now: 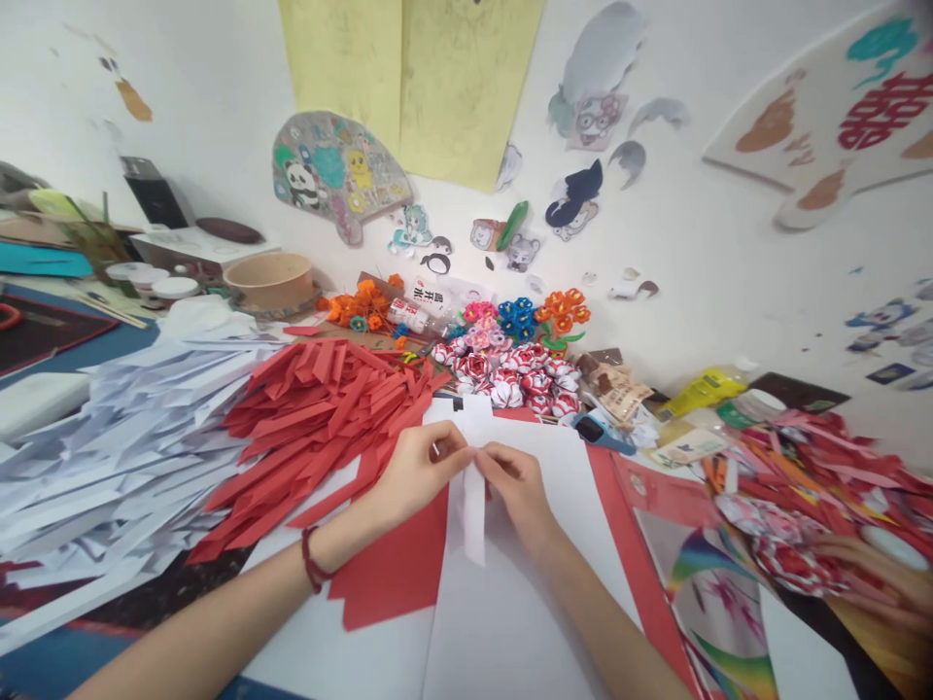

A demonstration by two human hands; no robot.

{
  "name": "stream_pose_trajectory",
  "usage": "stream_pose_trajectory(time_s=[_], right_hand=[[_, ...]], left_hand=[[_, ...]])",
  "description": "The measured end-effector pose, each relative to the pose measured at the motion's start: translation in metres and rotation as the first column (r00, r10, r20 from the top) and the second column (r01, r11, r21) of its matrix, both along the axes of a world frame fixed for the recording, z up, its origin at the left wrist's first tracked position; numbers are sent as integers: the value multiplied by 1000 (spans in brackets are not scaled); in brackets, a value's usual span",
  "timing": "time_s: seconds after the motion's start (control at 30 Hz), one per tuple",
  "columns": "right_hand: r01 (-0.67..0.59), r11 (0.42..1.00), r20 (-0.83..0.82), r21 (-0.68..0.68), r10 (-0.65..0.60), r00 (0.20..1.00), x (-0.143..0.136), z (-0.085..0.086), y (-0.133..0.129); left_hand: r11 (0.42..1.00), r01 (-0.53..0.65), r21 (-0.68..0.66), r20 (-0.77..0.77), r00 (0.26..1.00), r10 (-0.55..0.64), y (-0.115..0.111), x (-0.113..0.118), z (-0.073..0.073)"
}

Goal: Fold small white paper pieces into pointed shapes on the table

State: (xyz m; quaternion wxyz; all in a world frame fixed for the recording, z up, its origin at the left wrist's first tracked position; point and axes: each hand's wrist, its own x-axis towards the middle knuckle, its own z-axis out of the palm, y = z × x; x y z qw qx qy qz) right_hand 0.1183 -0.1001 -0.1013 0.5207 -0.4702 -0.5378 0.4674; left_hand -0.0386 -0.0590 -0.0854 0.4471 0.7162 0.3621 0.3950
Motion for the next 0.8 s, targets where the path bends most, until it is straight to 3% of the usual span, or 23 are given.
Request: stream_pose_trajectory(time_s=[0.3, 0.43, 0.53, 0.63, 0.8], right_hand=[[166, 982, 24, 92, -168, 985, -1, -1, -2], [184, 977, 58, 108, -191, 980, 0, 1, -3], [181, 977, 53, 114, -188, 981, 0, 2, -4], [174, 980, 26, 99, -177, 984, -1, 3, -4], [162, 984, -16, 77, -161, 987, -2, 3, -4]], left_hand=[[998, -18, -60, -31, 999, 16, 0, 3, -7], [995, 12, -96, -36, 999, -15, 1, 4, -9], [983, 71, -168, 51, 997, -63, 0, 5, -10], [966, 87, -243, 133, 990, -56, -1, 6, -12], [962, 68, -265, 141, 990, -31, -1, 8, -10]])
